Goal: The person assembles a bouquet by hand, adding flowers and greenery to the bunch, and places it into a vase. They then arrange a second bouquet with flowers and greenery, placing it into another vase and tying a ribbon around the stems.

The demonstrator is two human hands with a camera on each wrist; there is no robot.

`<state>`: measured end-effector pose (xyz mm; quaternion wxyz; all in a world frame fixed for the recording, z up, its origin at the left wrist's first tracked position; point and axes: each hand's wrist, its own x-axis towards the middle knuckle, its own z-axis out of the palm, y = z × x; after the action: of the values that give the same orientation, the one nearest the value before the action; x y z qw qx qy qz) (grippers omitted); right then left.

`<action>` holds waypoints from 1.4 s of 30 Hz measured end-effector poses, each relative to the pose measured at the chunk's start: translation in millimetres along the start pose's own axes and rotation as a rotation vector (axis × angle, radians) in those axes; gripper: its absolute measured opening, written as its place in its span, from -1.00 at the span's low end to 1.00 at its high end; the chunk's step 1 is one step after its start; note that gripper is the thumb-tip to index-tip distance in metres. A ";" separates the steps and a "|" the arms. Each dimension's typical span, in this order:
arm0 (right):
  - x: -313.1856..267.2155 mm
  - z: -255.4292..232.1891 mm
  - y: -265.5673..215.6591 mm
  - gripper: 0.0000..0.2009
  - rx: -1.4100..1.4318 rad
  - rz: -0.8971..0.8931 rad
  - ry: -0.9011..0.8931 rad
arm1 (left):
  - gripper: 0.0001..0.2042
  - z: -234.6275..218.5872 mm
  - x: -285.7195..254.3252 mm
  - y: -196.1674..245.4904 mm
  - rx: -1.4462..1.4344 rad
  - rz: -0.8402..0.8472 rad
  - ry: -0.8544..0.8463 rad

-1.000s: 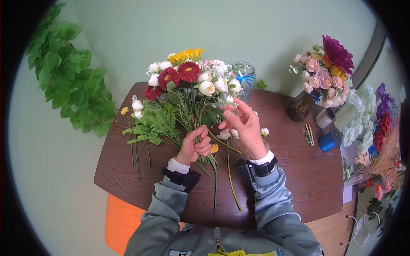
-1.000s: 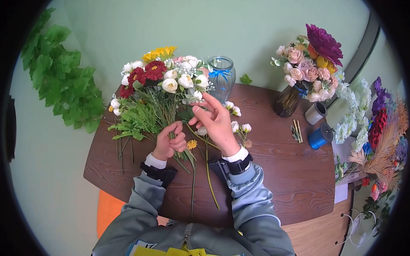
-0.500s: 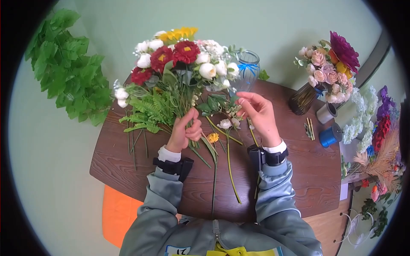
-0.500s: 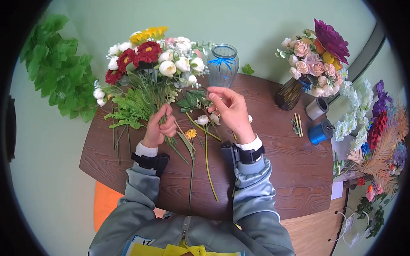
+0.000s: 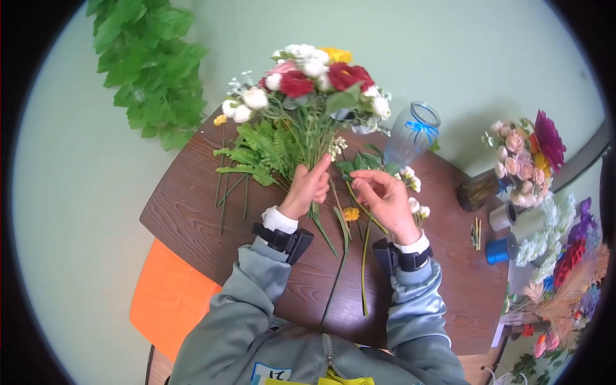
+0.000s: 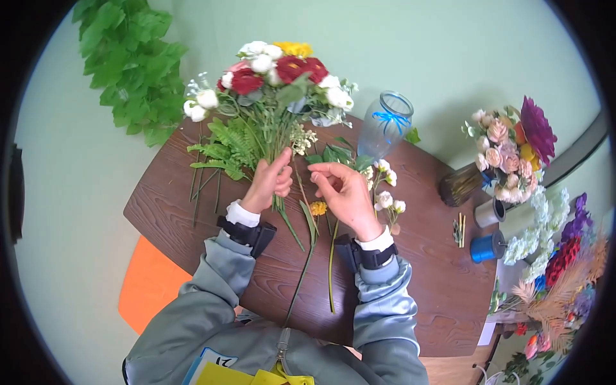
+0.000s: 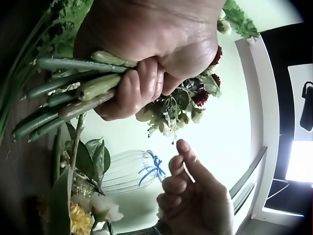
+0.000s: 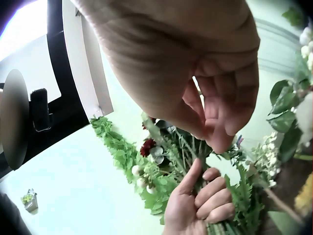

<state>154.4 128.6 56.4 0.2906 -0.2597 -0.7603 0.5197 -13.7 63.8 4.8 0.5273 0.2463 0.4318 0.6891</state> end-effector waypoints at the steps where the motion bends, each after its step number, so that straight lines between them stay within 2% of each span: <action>1: 2.4 5.5 -5.3 -0.83 -0.028 -0.047 0.011 | -0.63 -1.2 -0.1 0.0 -0.008 0.009 -0.001; 4: 10.4 18.9 -18.3 -0.82 -0.073 -0.123 0.025 | -0.70 -2.2 2.9 -3.7 0.083 0.014 0.015; 6: 15.3 26.7 -23.1 -0.82 0.002 -0.171 0.091 | -0.75 7.7 7.0 -10.1 0.280 0.251 0.218; 7: 16.3 29.5 -25.5 -0.81 0.025 -0.177 0.113 | -0.70 10.3 4.2 -8.6 0.294 0.247 0.202; 10: 23.2 30.8 -10.7 -0.82 0.068 -0.142 0.171 | -0.70 3.6 15.9 -23.4 0.304 0.497 0.210; 11: 25.3 30.6 -6.1 -0.82 0.079 -0.140 0.199 | -0.70 3.2 14.6 -18.2 0.398 0.554 0.242; 12: 26.1 30.0 -4.6 -0.82 0.052 -0.101 0.220 | -0.70 0.4 11.7 -12.7 0.387 0.552 0.256; 15: 30.4 29.5 20.2 -0.83 -0.014 -0.047 0.225 | -0.75 -1.6 1.2 7.9 0.289 0.256 0.242; 16: 30.9 31.3 27.8 -0.84 -0.147 -0.041 0.175 | -0.76 -1.3 -1.9 13.8 0.187 0.315 0.240; 17: 30.8 35.5 27.7 -0.84 -0.277 -0.034 0.122 | -0.76 -5.5 -3.8 19.1 0.100 0.278 0.215; 19: 29.0 48.9 28.9 -0.84 -0.323 -0.047 0.091 | -0.73 -13.7 -7.9 28.8 -0.019 0.207 0.198; 20: 27.1 58.7 28.5 -0.84 -0.367 -0.068 0.053 | -0.70 -17.0 -6.8 31.9 0.011 0.222 0.235; 22: 25.1 77.4 17.4 -0.78 -0.566 -0.223 -0.051 | -0.67 -24.5 -10.5 38.9 -0.028 0.258 0.226; 24: 27.6 93.6 20.8 -0.75 -0.747 -0.224 -0.144 | -0.63 -29.3 -15.0 47.9 -0.026 0.248 0.242; 25: 29.5 101.2 25.0 -0.75 -0.746 -0.217 -0.139 | -0.61 -32.5 -15.8 50.3 -0.025 0.262 0.253; 27: 31.8 111.2 37.4 -0.72 -0.954 -0.109 -0.152 | -0.56 -35.0 -18.8 55.5 -0.043 0.273 0.268; 28: 32.2 110.6 42.2 -0.72 -0.956 -0.104 -0.148 | -0.56 -36.4 -20.5 56.9 -0.043 0.269 0.262; 30: 34.6 108.0 40.7 -0.73 -0.744 -0.152 -0.164 | -0.57 -40.8 -23.8 61.7 -0.052 0.285 0.252; 32: 27.5 95.7 28.2 -0.75 -0.587 -0.118 -0.102 | -0.57 -49.1 -28.2 69.4 -0.037 0.274 0.244; 33: 22.6 90.3 25.3 -0.74 -0.528 -0.174 -0.031 | -0.57 -53.8 -29.7 73.7 -0.026 0.280 0.257; 34: 17.1 83.4 21.0 -0.72 -0.491 -0.082 0.012 | -0.58 -58.0 -31.4 78.2 -0.014 0.284 0.269; 36: 6.4 69.4 17.1 -0.72 -0.474 -0.057 0.125 | -0.59 -67.6 -34.1 85.0 -0.002 0.281 0.258; 38: -0.5 58.4 9.3 -0.73 -0.486 0.051 0.213 | -0.61 -77.7 -33.3 86.7 -0.020 0.312 0.289; 40: -2.9 46.8 26.5 -0.71 -0.529 0.126 0.202 | -0.64 -82.6 -34.6 88.3 -0.028 0.309 0.279; 42: -3.5 46.0 22.5 -0.69 -0.871 -0.146 0.236 | -0.65 -87.1 -34.4 88.2 -0.052 0.317 0.316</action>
<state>126.2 104.1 21.3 0.2750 -0.3609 -0.8859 0.0965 -117.1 -4.1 40.1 0.3441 0.1866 0.4471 0.8043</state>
